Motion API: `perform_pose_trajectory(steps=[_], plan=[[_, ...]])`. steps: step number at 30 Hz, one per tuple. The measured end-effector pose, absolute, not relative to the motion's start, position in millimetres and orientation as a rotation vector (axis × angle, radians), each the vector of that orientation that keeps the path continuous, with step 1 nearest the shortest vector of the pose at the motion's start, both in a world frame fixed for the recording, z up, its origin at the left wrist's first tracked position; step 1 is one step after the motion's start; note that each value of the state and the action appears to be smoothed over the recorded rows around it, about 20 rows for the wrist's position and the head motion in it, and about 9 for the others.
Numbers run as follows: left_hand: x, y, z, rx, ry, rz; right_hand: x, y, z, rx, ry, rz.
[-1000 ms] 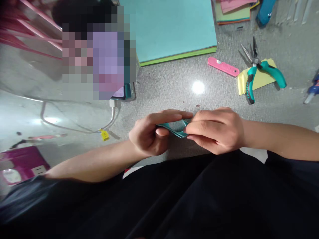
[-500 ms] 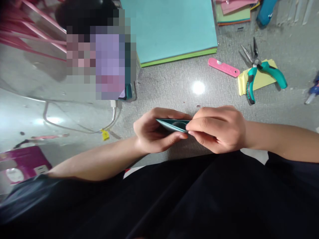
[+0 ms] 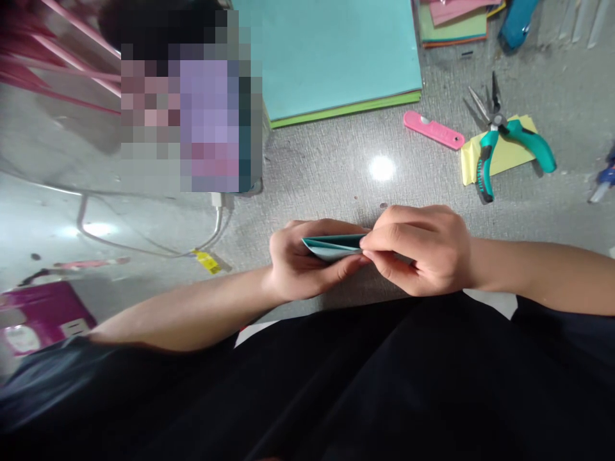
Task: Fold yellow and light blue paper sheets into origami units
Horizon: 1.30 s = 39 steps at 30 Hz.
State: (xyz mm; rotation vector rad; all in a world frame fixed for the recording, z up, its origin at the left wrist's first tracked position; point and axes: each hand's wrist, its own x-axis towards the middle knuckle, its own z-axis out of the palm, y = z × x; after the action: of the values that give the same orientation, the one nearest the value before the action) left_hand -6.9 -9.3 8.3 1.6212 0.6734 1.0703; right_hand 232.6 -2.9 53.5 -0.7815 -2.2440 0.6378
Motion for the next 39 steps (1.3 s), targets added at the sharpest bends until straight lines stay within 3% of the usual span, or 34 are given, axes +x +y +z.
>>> perform_pose_trajectory(steps=[11, 25, 39], plan=[[-7.0, -11.6, 8.1, 1.669, 0.64, 1.039, 233.2, -4.1, 57.2, -0.858, -2.279, 0.703], [-9.9, -9.6, 9.9, 1.655, 0.659, 1.021, 238.8, -0.8, 53.6, -0.775, -2.134, 1.068], [-10.0, -8.6, 8.2, 1.594, 0.697, 1.081, 240.3, 10.7, 37.9, -0.633, -2.188, 0.794]])
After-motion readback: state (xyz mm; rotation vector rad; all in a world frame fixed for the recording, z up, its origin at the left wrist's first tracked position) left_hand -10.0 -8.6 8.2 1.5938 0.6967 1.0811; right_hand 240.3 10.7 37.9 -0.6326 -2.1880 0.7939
